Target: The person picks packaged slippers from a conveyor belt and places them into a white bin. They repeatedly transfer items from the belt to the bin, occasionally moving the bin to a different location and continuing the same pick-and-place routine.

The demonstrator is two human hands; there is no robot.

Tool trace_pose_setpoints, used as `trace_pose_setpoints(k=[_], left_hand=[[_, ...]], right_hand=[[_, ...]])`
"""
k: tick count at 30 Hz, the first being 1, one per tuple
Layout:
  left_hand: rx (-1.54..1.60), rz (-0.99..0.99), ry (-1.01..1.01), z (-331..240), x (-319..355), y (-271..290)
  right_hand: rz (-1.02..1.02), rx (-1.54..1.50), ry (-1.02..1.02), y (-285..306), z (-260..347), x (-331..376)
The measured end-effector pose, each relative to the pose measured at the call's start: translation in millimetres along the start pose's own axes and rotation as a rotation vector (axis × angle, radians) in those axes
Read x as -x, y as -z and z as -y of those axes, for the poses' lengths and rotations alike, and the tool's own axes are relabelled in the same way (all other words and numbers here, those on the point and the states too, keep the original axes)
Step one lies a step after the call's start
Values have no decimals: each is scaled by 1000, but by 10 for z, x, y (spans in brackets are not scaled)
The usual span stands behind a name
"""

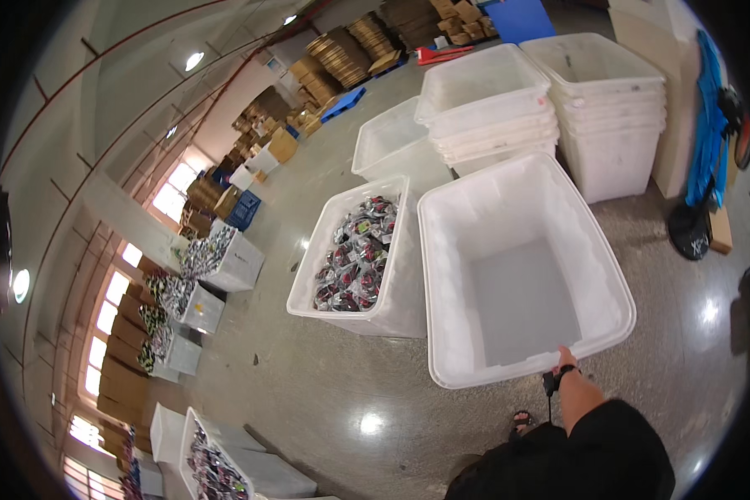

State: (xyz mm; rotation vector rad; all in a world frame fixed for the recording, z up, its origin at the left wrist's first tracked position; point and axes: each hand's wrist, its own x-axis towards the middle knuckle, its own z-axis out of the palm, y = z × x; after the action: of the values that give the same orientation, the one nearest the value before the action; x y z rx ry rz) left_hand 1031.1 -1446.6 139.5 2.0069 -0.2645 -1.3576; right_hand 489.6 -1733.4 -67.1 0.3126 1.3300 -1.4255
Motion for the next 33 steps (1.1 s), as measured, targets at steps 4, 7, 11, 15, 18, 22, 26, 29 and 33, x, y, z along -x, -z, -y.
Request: trace_pose_setpoints(k=[4, 7, 11, 15, 18, 22, 26, 29, 33], left_hand=[[-50, -9, 50, -484, -560, 164], [-130, 44, 66, -975, -1193, 177], [-357, 186, 60, -1958, -2072, 25], [-441, 560, -194, -2981, -2524, -557], [-278, 580, 6, -3506, -2341, -1111], [143, 680, 215, -3646, -1778, -1575], [254, 762, 303, -3405, -1467, -1514], [165, 652, 336, -3231, -1312, -1572], [102, 668, 352, -2982, -997, -1818]], right_hand=[[339, -348, 32, 127, -159, 48], [182, -467, -78, 123, -146, 319], [131, -417, -121, -213, -181, 783], [141, -376, -100, -669, -409, 1491], [91, -401, -124, -867, -615, 2141], [4, -515, -136, -963, -739, 2908], [-44, -508, -98, -782, -734, 3276], [-36, -476, -79, -519, -652, 3340], [5, -474, 29, -57, -515, 3384]])
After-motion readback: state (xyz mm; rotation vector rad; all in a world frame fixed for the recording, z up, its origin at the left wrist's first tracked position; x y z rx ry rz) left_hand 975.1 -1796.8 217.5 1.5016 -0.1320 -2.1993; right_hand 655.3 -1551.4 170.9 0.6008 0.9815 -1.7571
